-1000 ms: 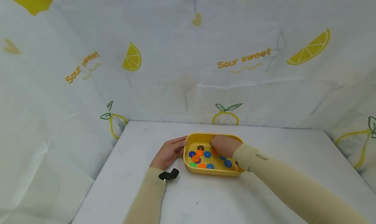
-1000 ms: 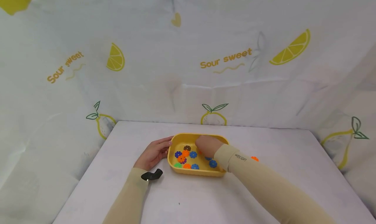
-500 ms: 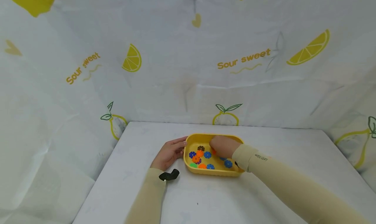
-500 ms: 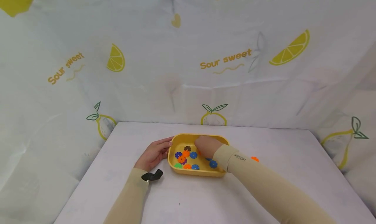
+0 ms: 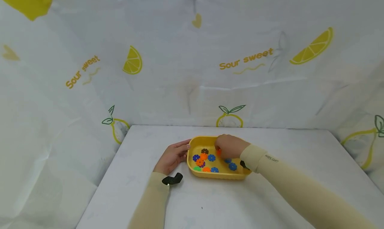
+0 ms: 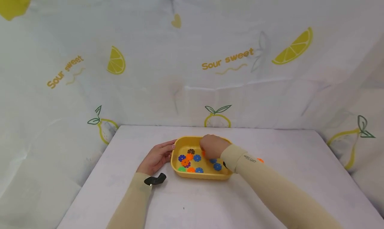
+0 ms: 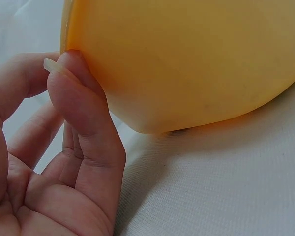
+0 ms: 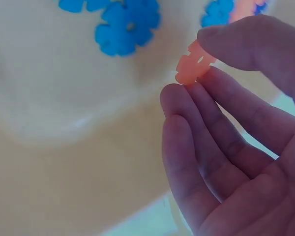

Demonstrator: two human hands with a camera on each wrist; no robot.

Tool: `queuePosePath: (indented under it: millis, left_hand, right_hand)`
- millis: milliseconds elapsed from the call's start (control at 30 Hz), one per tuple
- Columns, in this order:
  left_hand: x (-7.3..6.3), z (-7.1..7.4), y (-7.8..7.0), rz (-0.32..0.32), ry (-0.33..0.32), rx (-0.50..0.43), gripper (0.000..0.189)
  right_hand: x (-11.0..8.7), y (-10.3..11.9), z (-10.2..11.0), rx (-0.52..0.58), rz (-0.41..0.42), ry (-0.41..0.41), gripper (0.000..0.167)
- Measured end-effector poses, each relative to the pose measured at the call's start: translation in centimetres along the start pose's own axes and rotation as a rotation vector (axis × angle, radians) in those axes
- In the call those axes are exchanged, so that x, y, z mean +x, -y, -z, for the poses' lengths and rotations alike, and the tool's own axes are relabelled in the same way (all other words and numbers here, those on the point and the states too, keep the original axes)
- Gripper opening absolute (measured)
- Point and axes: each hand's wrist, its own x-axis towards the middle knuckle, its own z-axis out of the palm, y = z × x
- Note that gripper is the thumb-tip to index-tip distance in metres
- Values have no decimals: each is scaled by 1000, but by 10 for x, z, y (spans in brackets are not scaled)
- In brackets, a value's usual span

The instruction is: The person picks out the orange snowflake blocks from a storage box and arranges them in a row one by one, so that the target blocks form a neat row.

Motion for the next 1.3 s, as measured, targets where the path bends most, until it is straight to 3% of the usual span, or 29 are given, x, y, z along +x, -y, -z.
queuePosePath:
  millis: [233, 667, 967, 1300]
  left_hand:
    - [2, -1, 4, -3, -15, 19, 49]
    - [0, -4, 5, 3, -17, 20, 53]
    - [-4, -8, 5, 21, -27, -10, 48]
    - [-4, -7, 6, 19, -36, -25, 55]
  right_hand:
    - [-29, -10, 27, 107, -14, -46, 25]
    - [-83, -63, 37, 376, -81, -195, 30]
    - [-123, -105, 11, 474, -185, -317, 34]
    - [-163, -140, -26, 553, -305, -361, 35]
